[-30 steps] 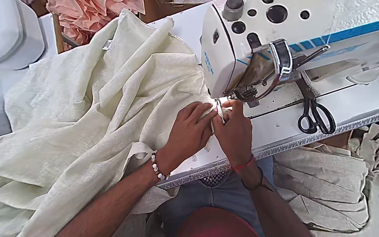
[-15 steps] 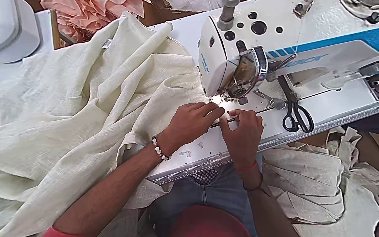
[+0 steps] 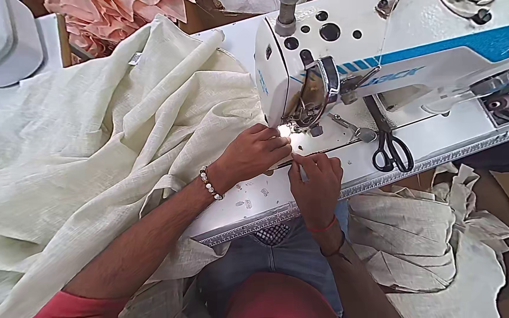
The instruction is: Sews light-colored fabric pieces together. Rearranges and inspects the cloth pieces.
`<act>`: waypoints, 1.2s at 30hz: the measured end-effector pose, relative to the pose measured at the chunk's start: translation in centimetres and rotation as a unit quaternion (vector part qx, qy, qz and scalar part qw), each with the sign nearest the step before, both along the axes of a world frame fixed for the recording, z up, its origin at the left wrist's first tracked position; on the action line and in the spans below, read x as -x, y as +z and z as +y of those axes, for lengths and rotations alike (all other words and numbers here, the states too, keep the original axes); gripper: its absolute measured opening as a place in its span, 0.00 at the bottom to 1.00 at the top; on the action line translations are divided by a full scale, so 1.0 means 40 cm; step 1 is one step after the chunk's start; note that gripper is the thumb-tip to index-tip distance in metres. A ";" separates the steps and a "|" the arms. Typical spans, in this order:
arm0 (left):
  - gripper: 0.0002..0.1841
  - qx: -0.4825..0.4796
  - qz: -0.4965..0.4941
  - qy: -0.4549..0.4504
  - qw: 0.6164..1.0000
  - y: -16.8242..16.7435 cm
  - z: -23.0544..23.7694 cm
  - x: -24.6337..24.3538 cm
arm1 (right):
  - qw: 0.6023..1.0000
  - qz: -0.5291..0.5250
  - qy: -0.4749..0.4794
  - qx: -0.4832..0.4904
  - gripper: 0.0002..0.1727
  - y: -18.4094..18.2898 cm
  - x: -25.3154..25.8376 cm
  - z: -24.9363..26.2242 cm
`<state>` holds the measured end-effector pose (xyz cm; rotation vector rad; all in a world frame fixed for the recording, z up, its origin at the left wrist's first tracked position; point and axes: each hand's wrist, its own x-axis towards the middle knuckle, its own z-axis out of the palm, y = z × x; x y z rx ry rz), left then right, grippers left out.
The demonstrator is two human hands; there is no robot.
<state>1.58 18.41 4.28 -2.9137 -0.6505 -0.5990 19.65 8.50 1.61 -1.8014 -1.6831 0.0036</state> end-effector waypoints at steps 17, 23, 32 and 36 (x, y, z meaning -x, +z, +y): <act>0.18 0.009 0.029 0.082 0.996 -0.006 -0.042 0.031 | 0.997 -0.056 -0.041 0.042 0.10 0.026 0.049 0.039; 0.20 0.029 0.041 0.047 0.998 -0.005 -0.032 0.052 | 0.996 -0.077 0.035 0.028 0.13 0.029 0.035 -0.023; 0.13 0.205 -0.104 0.165 0.959 -0.007 -0.063 0.005 | 0.992 0.008 0.128 0.009 0.10 0.019 -0.034 0.042; 0.14 0.178 -0.105 0.184 0.961 -0.016 -0.076 0.013 | 0.990 0.005 0.140 -0.001 0.10 0.007 -0.040 0.039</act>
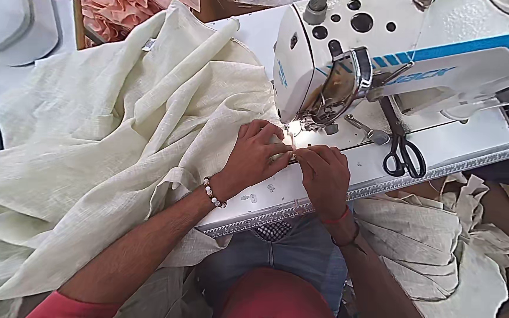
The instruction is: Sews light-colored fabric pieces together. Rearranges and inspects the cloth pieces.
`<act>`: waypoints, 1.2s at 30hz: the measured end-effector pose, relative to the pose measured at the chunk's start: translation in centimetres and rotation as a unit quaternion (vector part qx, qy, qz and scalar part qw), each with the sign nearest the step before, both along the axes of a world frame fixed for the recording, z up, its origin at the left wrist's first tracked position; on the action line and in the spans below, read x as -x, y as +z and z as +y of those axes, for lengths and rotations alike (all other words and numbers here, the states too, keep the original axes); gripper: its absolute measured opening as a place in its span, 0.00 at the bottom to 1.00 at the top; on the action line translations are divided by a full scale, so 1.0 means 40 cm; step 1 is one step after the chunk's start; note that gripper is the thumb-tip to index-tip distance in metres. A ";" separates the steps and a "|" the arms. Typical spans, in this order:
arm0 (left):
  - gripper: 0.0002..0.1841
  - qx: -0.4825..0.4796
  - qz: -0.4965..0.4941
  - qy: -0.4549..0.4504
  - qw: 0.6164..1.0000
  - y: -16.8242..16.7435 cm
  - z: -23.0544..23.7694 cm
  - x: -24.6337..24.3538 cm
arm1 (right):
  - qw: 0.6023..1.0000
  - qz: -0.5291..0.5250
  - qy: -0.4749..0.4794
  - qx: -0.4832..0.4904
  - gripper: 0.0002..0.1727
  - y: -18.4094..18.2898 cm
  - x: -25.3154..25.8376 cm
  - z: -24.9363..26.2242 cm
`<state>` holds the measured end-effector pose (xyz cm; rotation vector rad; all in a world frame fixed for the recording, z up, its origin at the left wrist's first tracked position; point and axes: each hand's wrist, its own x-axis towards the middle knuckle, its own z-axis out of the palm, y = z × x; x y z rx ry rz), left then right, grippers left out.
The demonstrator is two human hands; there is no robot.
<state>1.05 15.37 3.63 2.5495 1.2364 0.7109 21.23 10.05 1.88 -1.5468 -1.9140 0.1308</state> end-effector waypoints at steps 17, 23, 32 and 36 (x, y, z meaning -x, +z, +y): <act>0.20 -0.072 0.108 0.061 0.990 0.001 -0.002 0.008 | 0.987 -0.133 0.093 0.008 0.14 0.051 -0.014 0.026; 0.19 -0.065 0.096 0.002 0.993 -0.007 0.015 0.025 | 0.965 -0.225 0.134 -0.006 0.13 0.102 -0.006 0.053; 0.19 -0.093 0.095 -0.017 0.991 -0.016 0.048 0.036 | 0.973 -0.216 0.083 0.011 0.16 0.069 -0.009 0.068; 0.18 -0.098 0.081 -0.027 0.992 -0.016 0.060 0.039 | 0.967 -0.242 0.078 0.020 0.18 0.083 -0.018 0.067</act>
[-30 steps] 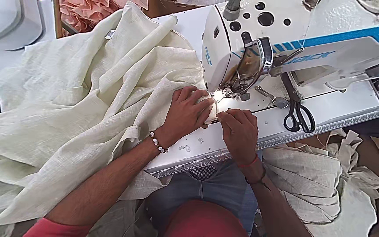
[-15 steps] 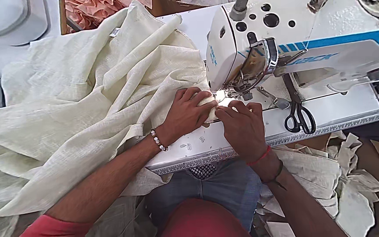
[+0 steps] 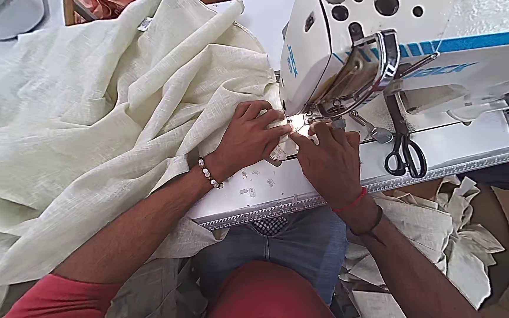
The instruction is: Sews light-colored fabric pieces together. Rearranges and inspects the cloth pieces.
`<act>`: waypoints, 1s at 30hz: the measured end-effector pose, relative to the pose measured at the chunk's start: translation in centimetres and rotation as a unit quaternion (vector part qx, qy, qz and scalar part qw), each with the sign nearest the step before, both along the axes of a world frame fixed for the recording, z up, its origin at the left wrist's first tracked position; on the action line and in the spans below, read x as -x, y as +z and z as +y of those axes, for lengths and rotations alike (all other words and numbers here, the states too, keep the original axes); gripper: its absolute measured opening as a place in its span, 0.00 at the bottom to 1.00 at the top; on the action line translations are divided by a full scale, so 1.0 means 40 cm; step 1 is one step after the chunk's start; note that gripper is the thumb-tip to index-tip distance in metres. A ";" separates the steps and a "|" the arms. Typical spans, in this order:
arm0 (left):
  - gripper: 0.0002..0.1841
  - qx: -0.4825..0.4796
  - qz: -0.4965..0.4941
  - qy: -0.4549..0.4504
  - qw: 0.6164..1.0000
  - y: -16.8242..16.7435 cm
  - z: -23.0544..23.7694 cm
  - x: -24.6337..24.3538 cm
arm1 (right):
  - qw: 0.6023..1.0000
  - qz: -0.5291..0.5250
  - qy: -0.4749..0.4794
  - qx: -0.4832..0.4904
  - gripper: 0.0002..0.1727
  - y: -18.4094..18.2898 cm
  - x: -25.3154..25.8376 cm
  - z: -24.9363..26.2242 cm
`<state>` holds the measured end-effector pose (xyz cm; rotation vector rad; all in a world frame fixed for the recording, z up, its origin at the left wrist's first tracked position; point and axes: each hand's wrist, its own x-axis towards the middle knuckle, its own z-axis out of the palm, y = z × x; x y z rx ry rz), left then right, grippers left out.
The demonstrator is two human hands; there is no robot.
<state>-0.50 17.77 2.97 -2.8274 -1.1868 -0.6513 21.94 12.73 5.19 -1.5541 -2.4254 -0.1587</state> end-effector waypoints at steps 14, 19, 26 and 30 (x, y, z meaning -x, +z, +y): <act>0.15 -0.020 -0.034 -0.037 0.999 0.005 0.083 0.030 | 0.995 0.013 -0.097 0.032 0.18 0.121 -0.142 0.015; 0.14 -0.026 -0.034 -0.042 0.998 0.003 0.112 0.042 | 0.956 -0.004 -0.291 0.022 0.22 0.063 -0.470 0.038; 0.15 -0.021 -0.034 -0.072 0.997 -0.001 0.080 0.040 | 0.951 0.019 -0.309 0.014 0.22 0.047 -0.442 0.061; 0.15 -0.022 -0.027 -0.075 0.997 0.004 0.072 0.034 | 0.949 0.034 -0.313 0.018 0.23 0.043 -0.433 0.054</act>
